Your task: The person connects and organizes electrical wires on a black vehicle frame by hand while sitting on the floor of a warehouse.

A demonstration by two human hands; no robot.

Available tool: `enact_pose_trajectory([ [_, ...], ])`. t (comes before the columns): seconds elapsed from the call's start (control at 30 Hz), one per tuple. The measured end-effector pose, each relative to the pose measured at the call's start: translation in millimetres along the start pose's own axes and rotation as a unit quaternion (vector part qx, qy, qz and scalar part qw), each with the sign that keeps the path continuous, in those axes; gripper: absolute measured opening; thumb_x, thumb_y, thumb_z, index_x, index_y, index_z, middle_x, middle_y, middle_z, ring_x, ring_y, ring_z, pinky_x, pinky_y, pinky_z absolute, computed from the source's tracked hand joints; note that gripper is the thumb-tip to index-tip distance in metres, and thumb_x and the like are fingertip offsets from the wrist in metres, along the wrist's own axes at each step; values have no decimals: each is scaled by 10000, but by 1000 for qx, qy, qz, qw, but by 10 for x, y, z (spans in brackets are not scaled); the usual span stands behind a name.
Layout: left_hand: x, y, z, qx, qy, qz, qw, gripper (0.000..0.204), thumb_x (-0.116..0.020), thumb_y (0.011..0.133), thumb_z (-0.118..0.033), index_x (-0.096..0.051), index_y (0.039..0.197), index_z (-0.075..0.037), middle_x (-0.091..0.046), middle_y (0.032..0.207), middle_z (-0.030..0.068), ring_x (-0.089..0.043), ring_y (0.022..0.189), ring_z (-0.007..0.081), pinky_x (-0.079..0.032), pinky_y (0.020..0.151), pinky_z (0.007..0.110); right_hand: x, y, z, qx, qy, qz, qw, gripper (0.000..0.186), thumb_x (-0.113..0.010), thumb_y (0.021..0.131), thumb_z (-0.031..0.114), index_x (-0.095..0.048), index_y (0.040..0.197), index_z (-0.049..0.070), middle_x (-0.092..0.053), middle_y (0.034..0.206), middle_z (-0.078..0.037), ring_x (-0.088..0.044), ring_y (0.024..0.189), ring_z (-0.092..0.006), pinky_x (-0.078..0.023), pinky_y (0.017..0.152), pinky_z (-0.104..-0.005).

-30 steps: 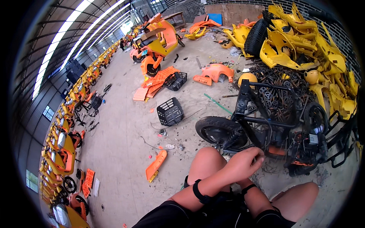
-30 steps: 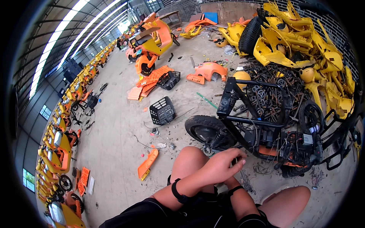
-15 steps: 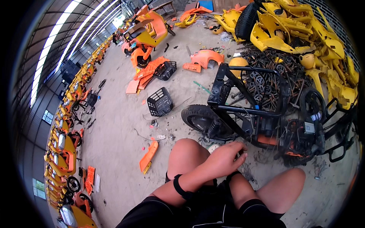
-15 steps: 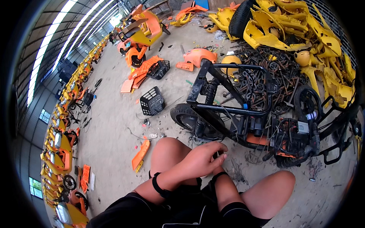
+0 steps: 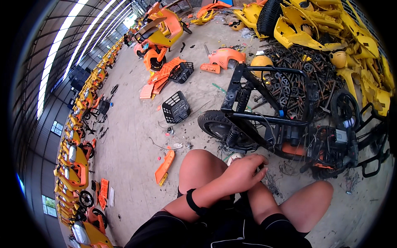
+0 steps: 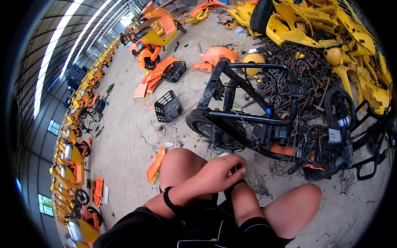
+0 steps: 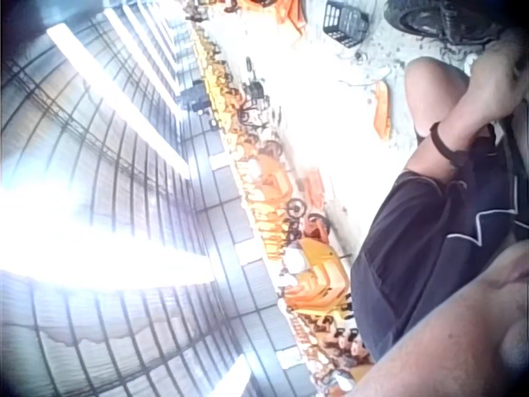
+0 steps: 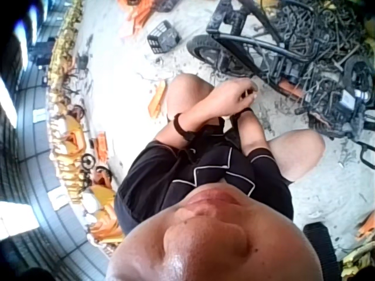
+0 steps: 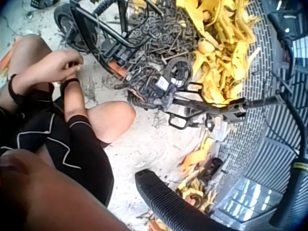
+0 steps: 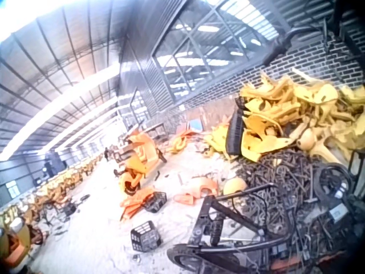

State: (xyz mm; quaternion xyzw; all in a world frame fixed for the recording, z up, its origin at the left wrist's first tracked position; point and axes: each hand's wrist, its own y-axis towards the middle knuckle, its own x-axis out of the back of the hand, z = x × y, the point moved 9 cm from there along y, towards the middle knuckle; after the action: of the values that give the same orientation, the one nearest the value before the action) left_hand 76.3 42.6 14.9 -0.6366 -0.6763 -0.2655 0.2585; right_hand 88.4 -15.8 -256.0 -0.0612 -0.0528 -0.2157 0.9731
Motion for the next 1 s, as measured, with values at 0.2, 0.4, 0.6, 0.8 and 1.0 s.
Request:
enact_pose_trajectory([
  [0.2, -29, 12, -17, 2, -1, 10, 1000, 223, -617, 925, -194, -611, 1072, -26, -630, 908, 155, -633, 792, 306, -520, 694, 386, -74, 31, 9, 10, 16, -1, 1000, 477, -634, 843, 293, -605, 1199, -22, -644, 1116, -243, -648, 976, -338, -512, 852, -451],
  [0.4, -25, 24, 67, 10, 3, 6, 1000, 221, -624, 922, -194, -611, 1064, -25, -623, 894, 153, -631, 787, 307, -519, 694, 390, -93, 20, 28, 16, 23, -2, 1000, 479, -633, 843, 297, -605, 1200, -22, -643, 1114, -243, -648, 976, -339, -512, 853, -451],
  [0.6, -43, 4, 115, -17, 36, -3, 999, 214, -618, 924, -192, -609, 1058, -25, -620, 898, 145, -631, 794, 293, -516, 698, 385, -158, 67, 87, 28, 30, -1, 999, 481, -631, 844, 300, -605, 1200, -23, -643, 1113, -243, -647, 976, -340, -512, 853, -450],
  [0.8, 15, -2, 99, 21, 1, 12, 1000, 204, -616, 926, -192, -610, 1052, -33, -616, 913, 141, -628, 776, 288, -513, 682, 381, -299, 134, 105, 39, 49, -1, 998, 484, -629, 845, 303, -604, 1200, -24, -643, 1112, -242, -647, 976, -340, -511, 854, -450],
  [1.0, 43, -23, 147, 19, -7, -8, 1000, 193, -619, 925, -184, -614, 1045, -32, -609, 907, 145, -632, 767, 288, -516, 676, 384, -395, 76, 99, 40, 61, 0, 997, 486, -628, 845, 307, -604, 1201, -25, -643, 1111, -242, -646, 976, -341, -511, 854, -450],
])
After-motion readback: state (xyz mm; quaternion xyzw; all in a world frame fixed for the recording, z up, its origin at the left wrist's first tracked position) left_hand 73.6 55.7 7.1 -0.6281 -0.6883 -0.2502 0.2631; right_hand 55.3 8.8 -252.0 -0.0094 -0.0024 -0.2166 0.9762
